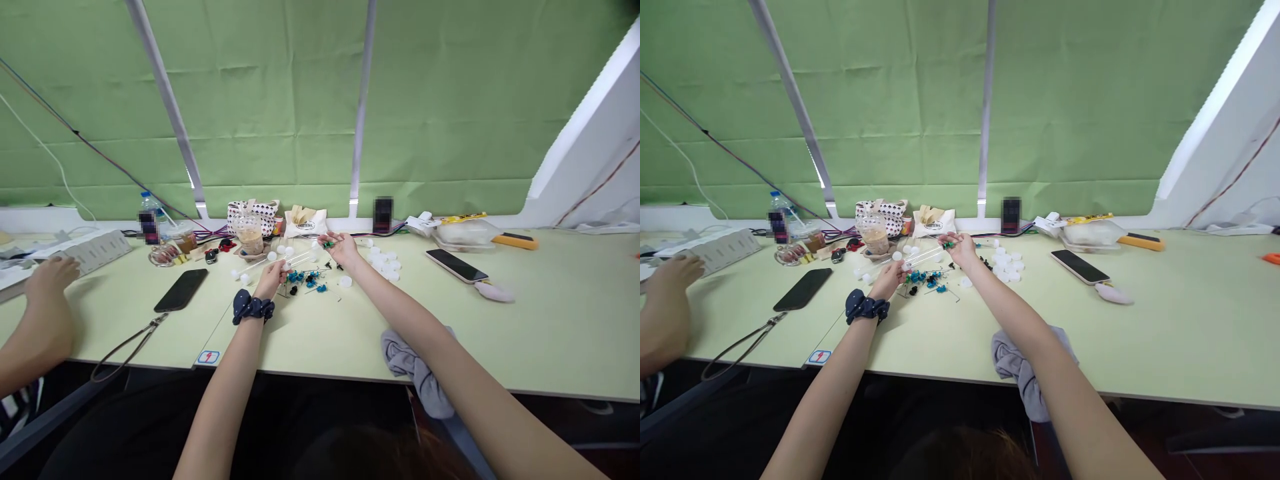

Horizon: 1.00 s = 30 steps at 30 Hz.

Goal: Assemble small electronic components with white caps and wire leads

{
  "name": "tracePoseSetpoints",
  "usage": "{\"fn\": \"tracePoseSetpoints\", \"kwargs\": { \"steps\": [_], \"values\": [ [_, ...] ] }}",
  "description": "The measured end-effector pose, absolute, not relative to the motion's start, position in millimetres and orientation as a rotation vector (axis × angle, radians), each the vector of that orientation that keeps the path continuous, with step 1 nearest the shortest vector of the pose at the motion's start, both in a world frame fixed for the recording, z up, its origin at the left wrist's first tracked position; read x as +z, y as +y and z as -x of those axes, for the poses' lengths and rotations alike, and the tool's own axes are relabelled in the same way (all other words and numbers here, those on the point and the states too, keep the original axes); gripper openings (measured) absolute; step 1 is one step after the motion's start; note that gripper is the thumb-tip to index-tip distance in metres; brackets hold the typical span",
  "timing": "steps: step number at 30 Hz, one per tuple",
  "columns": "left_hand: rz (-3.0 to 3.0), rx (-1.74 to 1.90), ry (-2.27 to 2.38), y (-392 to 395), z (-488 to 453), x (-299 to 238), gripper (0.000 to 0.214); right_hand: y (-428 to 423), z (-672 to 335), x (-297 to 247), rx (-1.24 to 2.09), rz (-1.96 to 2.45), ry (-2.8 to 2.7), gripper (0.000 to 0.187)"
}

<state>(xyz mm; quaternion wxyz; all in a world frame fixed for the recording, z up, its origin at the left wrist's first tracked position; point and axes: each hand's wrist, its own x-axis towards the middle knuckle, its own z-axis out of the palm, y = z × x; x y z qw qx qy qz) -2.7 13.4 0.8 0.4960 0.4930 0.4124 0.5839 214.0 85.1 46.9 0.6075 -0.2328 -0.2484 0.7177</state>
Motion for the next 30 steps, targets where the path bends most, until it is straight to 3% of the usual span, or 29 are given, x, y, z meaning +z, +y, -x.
{"fn": "tracePoseSetpoints", "kwargs": {
  "steps": [9, 20, 25, 30],
  "values": [
    [-1.138, 1.290, 0.894, 10, -8, 1, 0.025, 70, -214, 43, 1.834, 0.546, -0.914, 0.047],
    [-1.117, 1.132, 0.779, 3, -7, 4, 0.035, 50, -210, 57, 1.637, 0.675, -1.133, 0.069],
    [-1.100, 1.136, 0.762, 2, -7, 4, 0.035, 47, -210, 57, 1.609, 0.705, -1.146, 0.061],
    [-1.069, 1.159, 0.822, 4, -6, 3, 0.036, 57, -211, 50, 1.477, 0.688, -1.160, 0.029]
  ]
}}
